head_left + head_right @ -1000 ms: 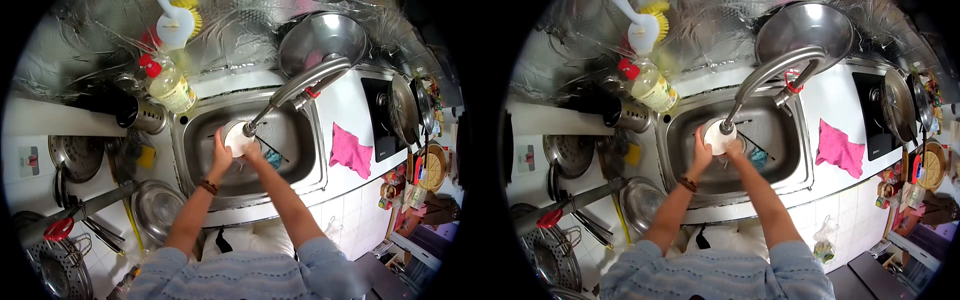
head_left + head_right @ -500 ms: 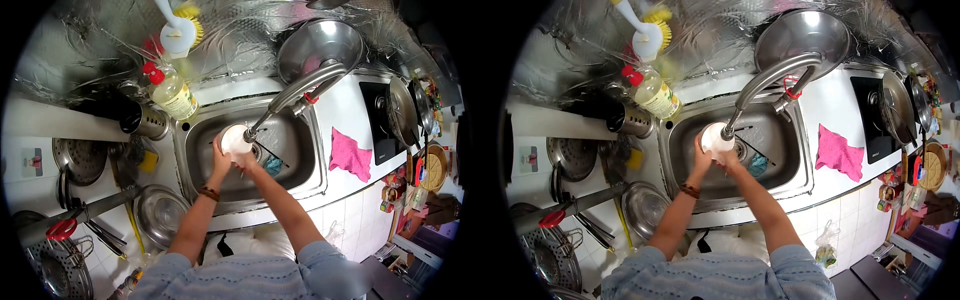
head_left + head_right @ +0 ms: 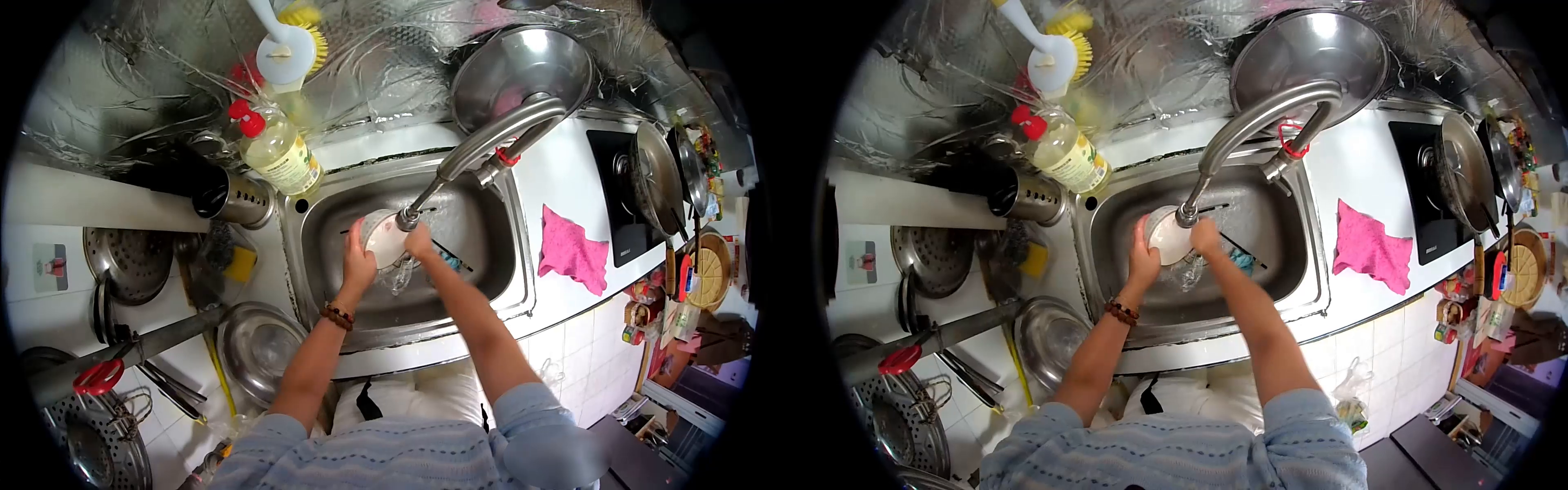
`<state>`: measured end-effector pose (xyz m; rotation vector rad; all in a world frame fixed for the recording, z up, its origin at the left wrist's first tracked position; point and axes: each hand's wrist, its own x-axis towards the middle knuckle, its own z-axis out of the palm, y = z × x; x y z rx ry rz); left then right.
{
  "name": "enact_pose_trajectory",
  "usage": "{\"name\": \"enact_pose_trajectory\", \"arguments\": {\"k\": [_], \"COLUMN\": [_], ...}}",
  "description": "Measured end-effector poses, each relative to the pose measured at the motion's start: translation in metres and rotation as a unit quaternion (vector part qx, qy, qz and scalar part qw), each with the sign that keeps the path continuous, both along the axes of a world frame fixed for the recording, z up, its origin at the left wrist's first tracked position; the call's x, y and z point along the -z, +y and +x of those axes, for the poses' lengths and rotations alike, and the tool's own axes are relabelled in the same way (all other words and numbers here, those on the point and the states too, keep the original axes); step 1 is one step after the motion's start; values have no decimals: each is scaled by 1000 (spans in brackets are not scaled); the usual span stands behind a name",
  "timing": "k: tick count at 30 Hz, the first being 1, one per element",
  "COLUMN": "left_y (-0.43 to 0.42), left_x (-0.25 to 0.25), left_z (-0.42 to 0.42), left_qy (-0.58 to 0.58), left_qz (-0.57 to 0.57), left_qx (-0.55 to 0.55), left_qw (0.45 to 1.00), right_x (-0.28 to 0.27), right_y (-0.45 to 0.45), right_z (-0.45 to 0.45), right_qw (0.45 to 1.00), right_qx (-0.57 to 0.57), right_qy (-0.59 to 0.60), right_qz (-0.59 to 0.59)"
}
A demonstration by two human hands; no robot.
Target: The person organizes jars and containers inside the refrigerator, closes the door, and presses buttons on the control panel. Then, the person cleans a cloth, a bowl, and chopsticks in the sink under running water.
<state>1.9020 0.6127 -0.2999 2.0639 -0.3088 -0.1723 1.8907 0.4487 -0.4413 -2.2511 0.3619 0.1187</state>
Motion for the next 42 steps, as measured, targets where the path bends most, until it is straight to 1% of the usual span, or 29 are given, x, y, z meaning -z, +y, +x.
{"name": "enact_pose_trajectory", "arguments": {"k": [2, 4, 6, 7, 8, 10, 11, 12, 14, 15, 16, 17, 18, 19, 20, 22, 24, 25, 26, 27, 28, 30, 32, 34, 36, 37, 38, 40, 42], "left_y": [0, 0, 2, -4, -8, -8, -7, -8, -5, -1, 1, -2, -2, -1, -2, 0, -2, -8, -15, -19, -20, -20, -21, -30, -34, -27, -21, -8, -2], "left_x": [-2, -8, 18, 11, 9, 13, 11, 2, 2, 15, 28, 13, 13, 13, 13, 24, 22, 16, 3, -18, -11, 0, -5, -46, -42, -15, 2, 3, -5], "left_z": [3, 12, 18, 25, 30, 29, 28, 26, 36, 36, 37, 41, 39, 32, 29, 15, -6, -16, -20, -19, -21, -23, -4, 17, 16, 8, -1, -1, 3], "left_qy": [34, 198, 131, 262, 385, 351, 346, 342, 312, 245, 174, 205, 206, 306, 394, 405, 418, 181, -72, -191, -189, -152, -170, -52, 10, -101, -208, -131, -93], "left_qz": [4, 122, 153, 129, 102, 39, 49, 58, 76, 14, -46, -44, -44, -113, -182, -183, -182, -53, 79, 171, 172, 212, 268, 350, 344, 220, 89, 125, 268], "left_qx": [0, 103, 152, 170, 186, 197, 166, 138, 146, 136, 124, 148, 148, 101, 54, 8, -40, -76, -104, -38, -38, 260, 307, 479, 462, 466, 458, 498, 521], "left_qw": [999, 967, 968, 941, 898, 915, 922, 928, 936, 960, 976, 966, 966, 940, 899, 896, 889, 979, 989, 966, 966, 930, 897, 803, 818, 851, 860, 848, 805], "right_x": [-31, -75, -110, -117, -117, -98, -102, -103, -76, -72, -69, -69, -69, -69, -79, -112, -109, -107, -104, -102, -99, -98, -97, -91, -103, -153, -145, -112, -104], "right_y": [-9, -15, -2, 10, 13, 3, -6, -15, -18, -12, -6, 4, 20, 33, 36, 36, 26, 21, 20, 20, 21, 26, 26, 19, 9, 5, 1, -14, -10], "right_z": [12, 19, 25, 31, 36, 36, 25, 13, 4, -15, -32, -40, -47, -56, -56, -56, -50, -46, -43, -42, -43, -47, -48, -54, -45, -38, -37, -40, -44], "right_qw": [998, 996, 992, 944, 815, 852, 946, 991, 984, 997, 981, 981, 902, 753, 752, 721, 748, 775, 774, 787, 798, 803, 812, 824, 806, 782, 781, 864, 874], "right_qx": [48, -54, -99, -297, -468, -431, -281, -113, -142, -33, 78, 79, 224, 354, 354, 314, 319, 320, 320, 325, 329, 312, 282, 270, 233, 266, 266, 173, 162], "right_qy": [-22, 74, 42, 6, -31, -40, 10, 61, 13, 64, 110, 108, 85, 59, 58, -51, -32, -15, -16, 7, 33, 18, -25, -14, 34, 81, 82, 36, 9], "right_qz": [-18, -13, 67, -142, -341, -295, -161, -19, -111, 15, 140, 139, 359, 552, 553, 616, 581, 545, 545, 525, 503, 508, 510, 497, 543, 558, 559, 471, 459]}}
